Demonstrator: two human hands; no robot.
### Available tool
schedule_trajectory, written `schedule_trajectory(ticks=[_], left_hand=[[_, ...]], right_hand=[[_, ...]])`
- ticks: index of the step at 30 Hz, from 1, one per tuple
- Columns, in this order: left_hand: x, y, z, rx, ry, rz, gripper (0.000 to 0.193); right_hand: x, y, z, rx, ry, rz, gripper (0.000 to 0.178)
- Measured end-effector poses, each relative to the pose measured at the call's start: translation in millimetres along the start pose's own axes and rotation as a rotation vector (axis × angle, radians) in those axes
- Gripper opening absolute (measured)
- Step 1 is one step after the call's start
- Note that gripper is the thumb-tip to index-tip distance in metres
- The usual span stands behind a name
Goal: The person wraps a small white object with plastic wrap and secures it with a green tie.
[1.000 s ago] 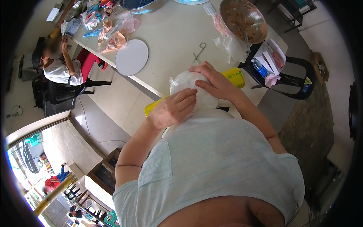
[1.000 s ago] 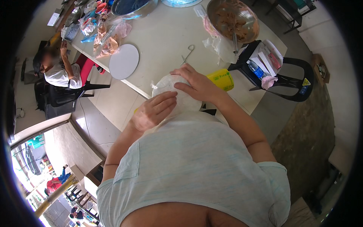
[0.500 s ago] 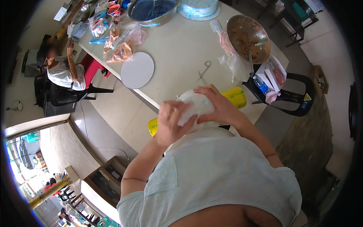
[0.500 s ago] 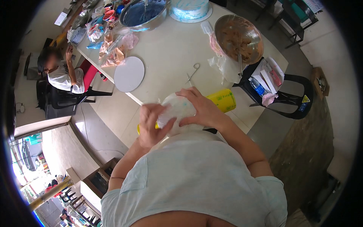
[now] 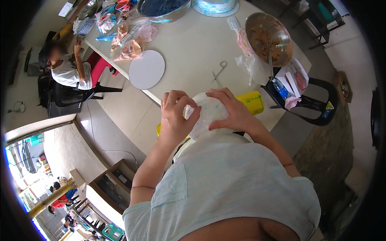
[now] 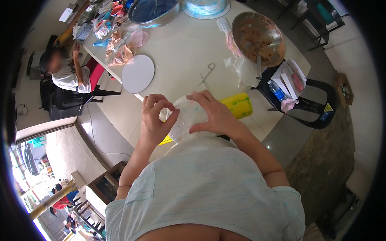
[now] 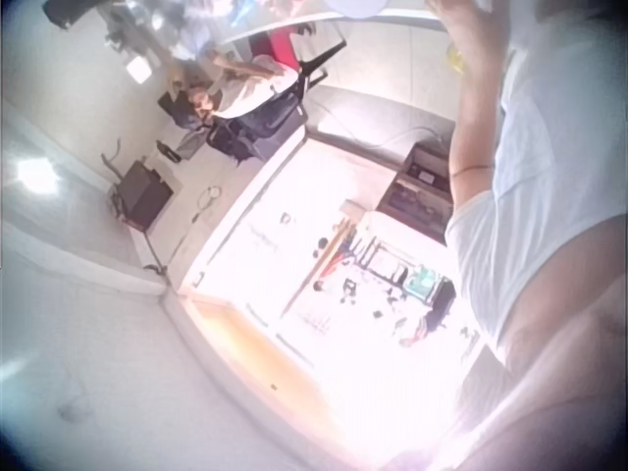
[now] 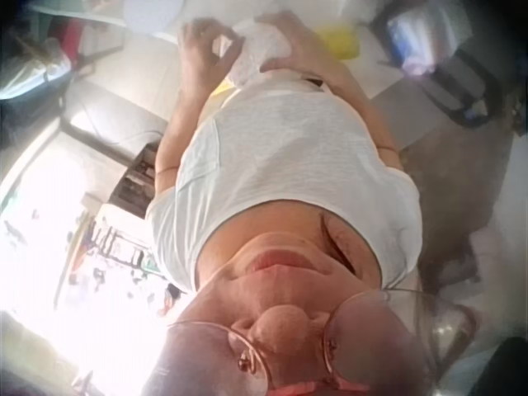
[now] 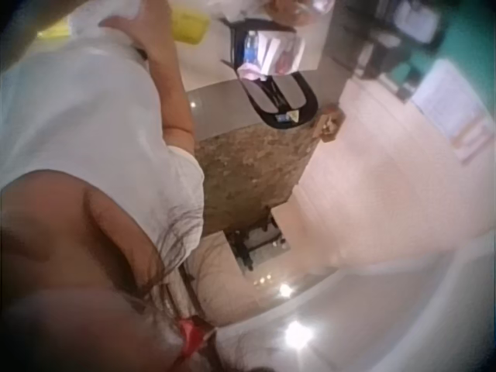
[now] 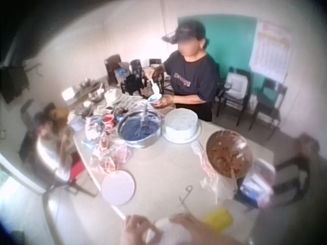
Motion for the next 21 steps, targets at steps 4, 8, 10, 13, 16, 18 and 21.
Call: schedule_trajectory(ticks=[4, 8, 10, 13, 16, 18, 21], left_hand=[[2, -2, -4, 0.39, 0.028, 0.103, 0.014], [19, -15, -14, 0.44, 0.074, 0.332, 0.009], [22, -16, -11, 0.427, 0.063, 0.356, 0.009], [23, -14, -4, 0.392, 0.02, 0.403, 0.01], [24, -19, -2, 0.368, -0.02, 0.441, 0.01], [25, -25, -4, 0.363, -0.033, 0.467, 0.01], [30, -36, -10, 0.349, -0.043, 0.549, 0.011]], right_hand=[[1, 1, 0, -0.007, 0.013, 0.021, 0.092], [0, 3, -1, -0.002, 0.019, 0.043, 0.092], [-1, 3, -1, 0.006, 0.02, 0.054, 0.092], [0, 4, -1, 0.003, 0.014, 0.011, 0.092], [-1, 4, -1, -0.012, 0.013, 0.012, 0.091], [-1, 4, -1, -0.009, 0.01, 0.009, 0.091], [-1, 4, -2, -0.009, 0.004, -0.003, 0.092]])
Point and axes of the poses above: each hand's wrist, its own x-axis away from the middle knuckle, its own z-axis out of the back of the hand, y = z × x, the point moved 9 cm from there along -x, towards the middle knuckle, and after that the axes turned 3 degrees about y, right-handed, at the moved point
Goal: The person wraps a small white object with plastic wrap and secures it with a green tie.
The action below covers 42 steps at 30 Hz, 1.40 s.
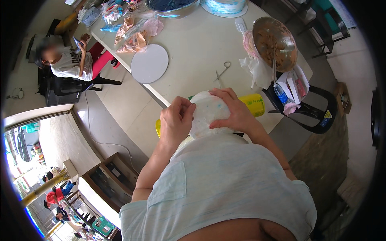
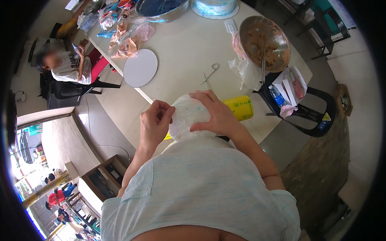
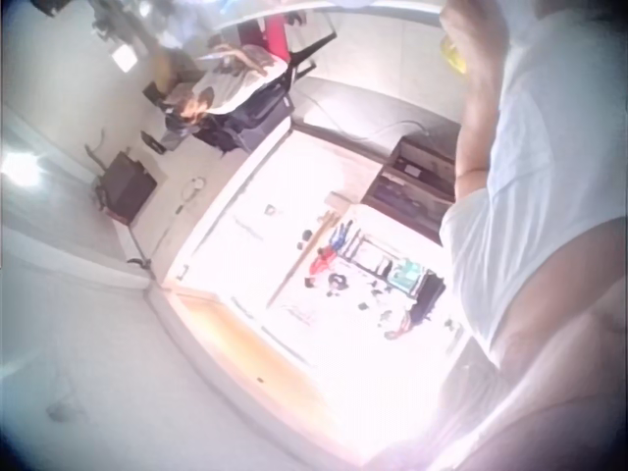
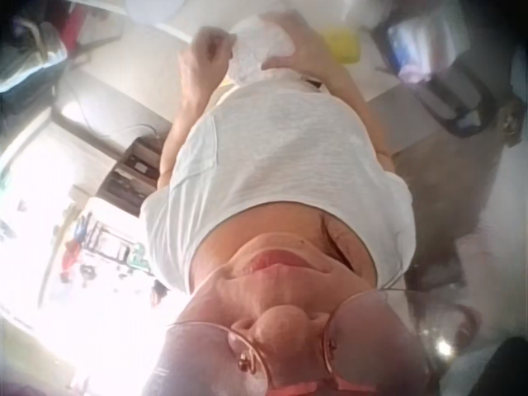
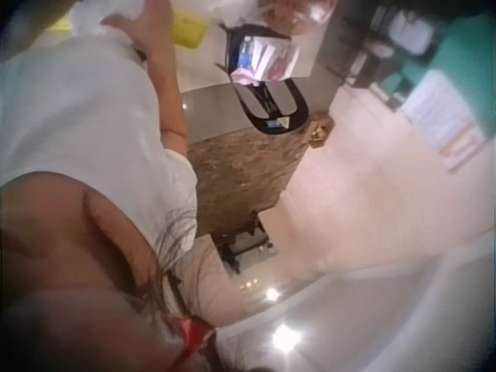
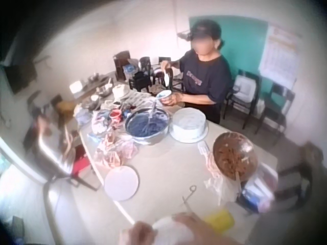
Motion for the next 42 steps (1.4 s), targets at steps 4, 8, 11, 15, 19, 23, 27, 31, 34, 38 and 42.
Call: schedule_trajectory(ticks=[4, 8, 11, 15, 19, 23, 27, 31, 34, 38, 42], left_hand=[[1, -9, -2, 0.031, 0.008, 0.066, 0.011], [-1, -8, 0, -0.049, 0.05, -0.01, 0.012], [-2, -1, 3, -0.068, 0.084, -0.047, 0.012], [-4, 0, 13, -0.287, 0.177, -0.351, 0.015], [-12, -34, 30, -0.034, 0.288, -0.173, 0.036], [-12, -44, -2, 0.244, -0.021, -0.066, 0.045], [-13, -21, -15, 0.239, 0.017, -0.204, 0.028], [-11, -24, -17, 0.458, 0.134, -0.17, 0.015], [-8, -30, -21, 0.469, 0.089, -0.13, 0.011], [-15, -32, -22, 0.533, 0.085, -0.034, 0.008], [-17, -46, -31, 0.612, 0.066, -0.052, 0.01]], right_hand=[[-1, -3, 0, -0.026, -0.011, -0.046, 0.094], [0, -1, 0, -0.001, -0.007, -0.036, 0.095], [-1, 0, 0, 0.017, 0.006, -0.018, 0.094], [-1, -2, 1, -0.001, 0.028, 0.038, 0.092], [-2, -8, 3, 0.017, 0.053, 0.127, 0.093], [-5, -12, 4, -0.032, 0.031, 0.118, 0.101], [-4, -9, 6, -0.157, 0.016, 0.18, 0.096], [-9, -5, 9, -0.459, -0.062, 0.209, 0.08], [-19, 9, 19, -0.631, -0.129, 0.057, 0.071], [-21, -11, 21, -0.269, -0.128, 0.25, 0.057], [-20, -25, 11, 0.041, 0.128, 0.257, 0.05]])
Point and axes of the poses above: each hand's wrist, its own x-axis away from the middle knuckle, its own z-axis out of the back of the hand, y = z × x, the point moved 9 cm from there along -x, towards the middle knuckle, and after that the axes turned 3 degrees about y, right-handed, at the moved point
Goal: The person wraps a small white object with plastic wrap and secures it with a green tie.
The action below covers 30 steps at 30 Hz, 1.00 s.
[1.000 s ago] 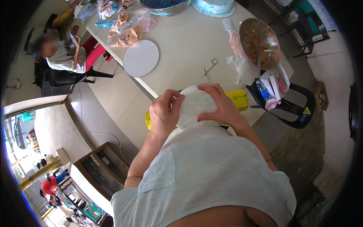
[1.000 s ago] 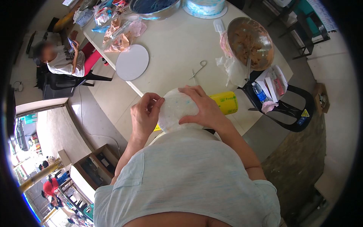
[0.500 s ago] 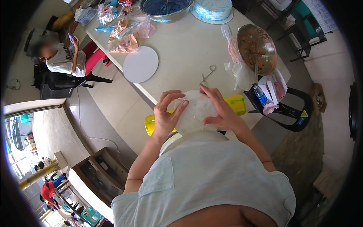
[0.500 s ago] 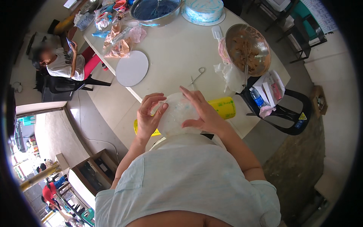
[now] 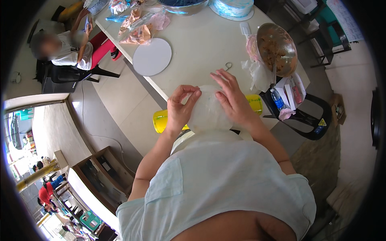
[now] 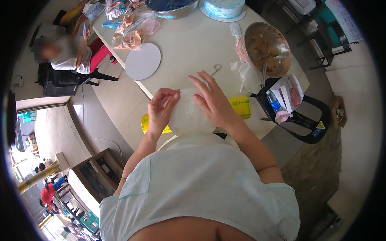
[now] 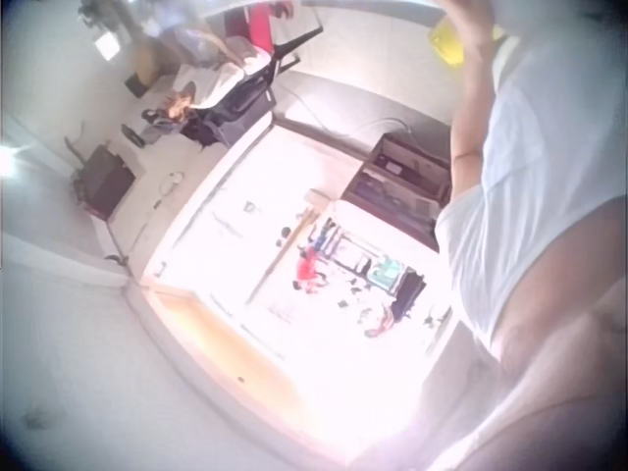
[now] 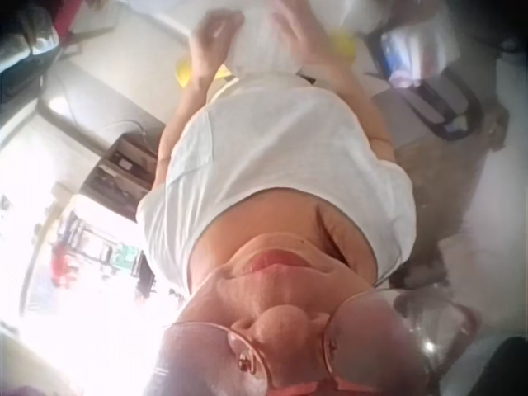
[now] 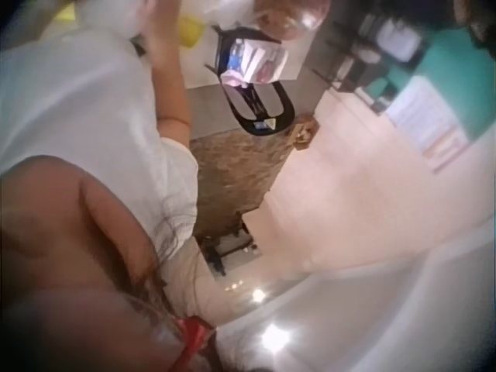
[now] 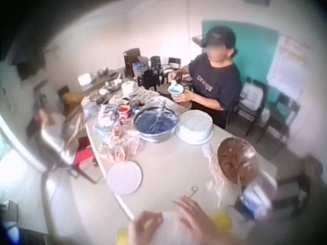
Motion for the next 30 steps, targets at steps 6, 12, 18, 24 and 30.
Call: schedule_trajectory(ticks=[6, 12, 18, 24, 30], left_hand=[[4, -30, 3, 0.131, 0.025, -0.03, 0.007], [2, -26, 0, 0.054, 0.002, 0.051, 0.01], [0, -26, 1, 0.09, -0.061, 0.044, 0.019], [-22, -47, -3, 0.396, -0.224, 0.205, 0.028], [-38, -94, 0, 0.268, -0.188, 0.523, 0.034]], right_hand=[[17, -29, -28, 0.731, 0.006, 0.111, 0.066], [13, -33, -44, 0.837, -0.008, 0.034, 0.08], [10, -38, -70, 0.837, -0.068, 0.193, 0.08], [31, -64, -78, 0.631, -0.114, 0.395, 0.095], [60, -58, -75, 0.823, -0.192, 0.231, 0.112]])
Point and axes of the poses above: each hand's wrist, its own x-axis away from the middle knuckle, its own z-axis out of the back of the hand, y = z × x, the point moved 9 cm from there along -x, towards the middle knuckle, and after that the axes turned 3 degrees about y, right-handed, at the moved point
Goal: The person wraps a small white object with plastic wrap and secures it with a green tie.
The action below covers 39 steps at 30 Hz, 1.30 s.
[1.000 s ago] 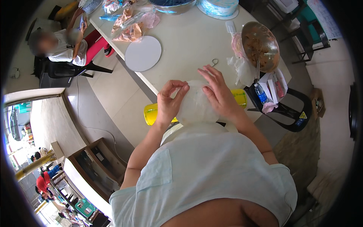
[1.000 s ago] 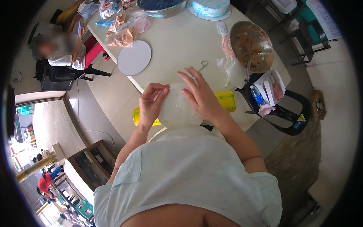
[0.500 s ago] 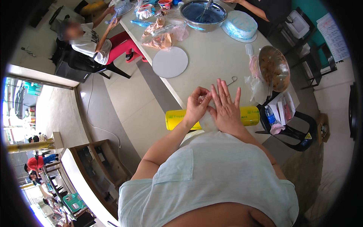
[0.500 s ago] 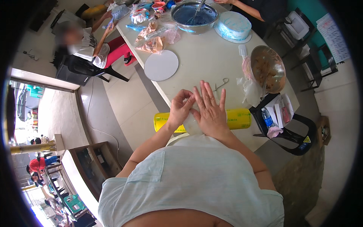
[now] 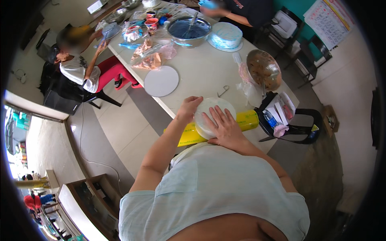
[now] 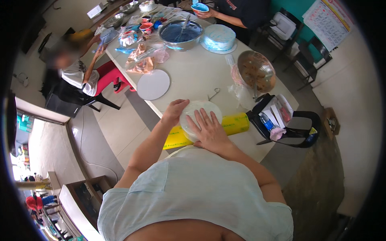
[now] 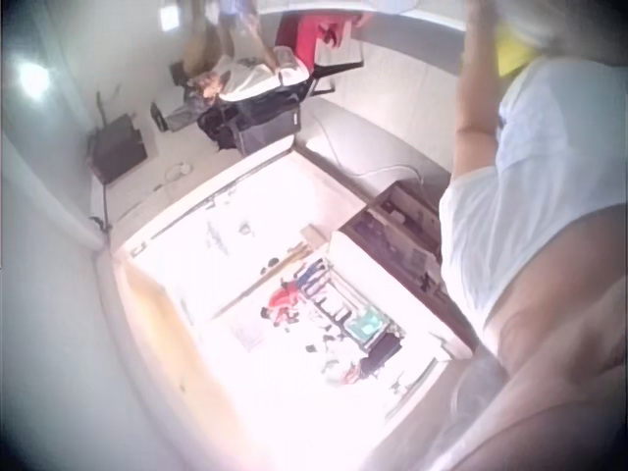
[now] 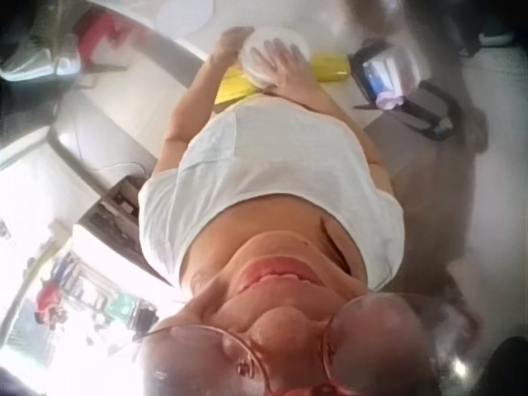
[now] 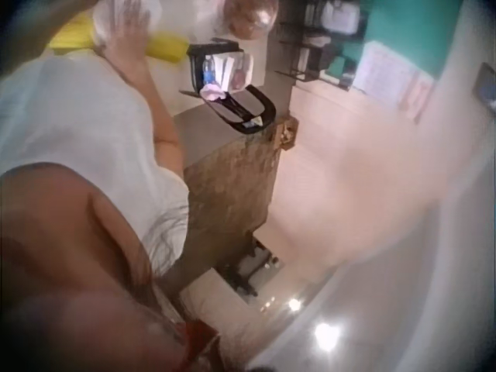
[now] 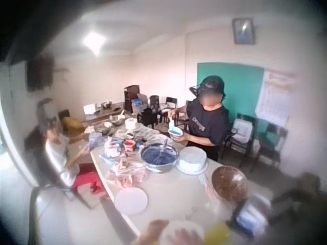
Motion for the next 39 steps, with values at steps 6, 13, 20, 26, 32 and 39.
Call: schedule_trajectory(ticks=[6, 13, 20, 26, 32, 39], left_hand=[[6, 27, -16, -0.231, -0.083, 0.124, 0.036], [27, 66, -40, -0.383, -0.149, 0.142, 0.036], [88, 148, -57, -0.135, -0.373, -0.282, 0.071], [131, 118, -87, -0.058, -0.669, -0.309, 0.114], [136, 115, -92, 0.02, -0.615, -0.172, 0.1], [121, 118, -56, 0.136, -0.522, -0.396, 0.088]], right_hand=[[1, -11, 11, 0.1, 0.017, -0.039, 0.123], [8, -4, 43, -0.008, 0.272, -0.102, 0.122], [42, 70, 119, -1.229, 0.866, -0.278, 0.117], [58, 94, 42, -2.001, 1.058, -0.442, 0.088], [42, 85, 20, -2.117, 0.984, -0.379, 0.077], [14, 73, 33, -2.159, 0.628, -0.234, 0.073]])
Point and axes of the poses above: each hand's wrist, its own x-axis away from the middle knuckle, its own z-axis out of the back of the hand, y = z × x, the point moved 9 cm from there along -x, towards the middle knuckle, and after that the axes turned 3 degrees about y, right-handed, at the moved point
